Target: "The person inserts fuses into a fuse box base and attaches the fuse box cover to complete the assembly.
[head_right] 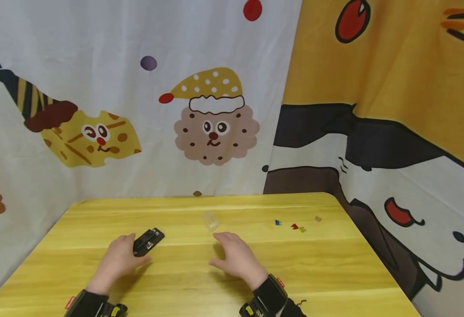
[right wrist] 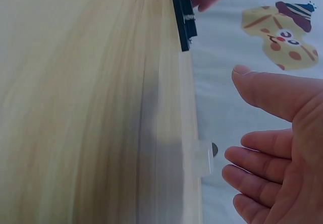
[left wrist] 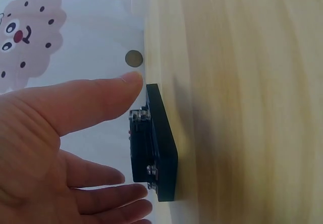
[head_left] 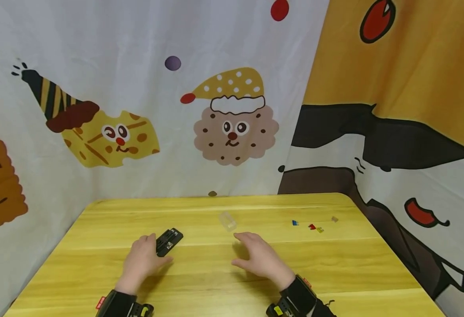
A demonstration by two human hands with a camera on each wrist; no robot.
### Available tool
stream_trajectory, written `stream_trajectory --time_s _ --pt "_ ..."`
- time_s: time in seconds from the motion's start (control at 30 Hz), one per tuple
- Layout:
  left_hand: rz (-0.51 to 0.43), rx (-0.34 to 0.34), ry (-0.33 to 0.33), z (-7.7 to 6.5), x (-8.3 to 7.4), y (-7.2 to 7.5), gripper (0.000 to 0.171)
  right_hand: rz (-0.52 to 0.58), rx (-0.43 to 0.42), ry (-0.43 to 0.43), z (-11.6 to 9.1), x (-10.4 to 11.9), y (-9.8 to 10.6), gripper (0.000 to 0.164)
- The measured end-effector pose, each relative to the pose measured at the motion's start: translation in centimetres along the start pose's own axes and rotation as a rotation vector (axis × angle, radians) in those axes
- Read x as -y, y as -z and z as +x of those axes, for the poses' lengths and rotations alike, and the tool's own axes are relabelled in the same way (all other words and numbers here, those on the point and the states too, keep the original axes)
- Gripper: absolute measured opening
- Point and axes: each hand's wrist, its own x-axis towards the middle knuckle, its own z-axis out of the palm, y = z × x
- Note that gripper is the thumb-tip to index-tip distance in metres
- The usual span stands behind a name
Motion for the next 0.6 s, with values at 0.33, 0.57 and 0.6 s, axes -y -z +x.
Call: stream_trajectory --time_s 0.33,0.57,0.6 --pt "-0.006 0.023 0.011 0.8 0.7 -0.1 0.066 -0.02 0.019 0.028 1.0 1.1 -1.4 0.067" --pt "-0.02 0.01 0.005 1.2 1.0 -0.2 0.053 -0.019 0.064 0.027 2.2 2.0 -2.3 0.066" --pt "-0.022 0.011 0.007 1.3 1.0 -0.2 0.053 -0.018 0.066 0.028 2.3 2.1 -2.4 0.066"
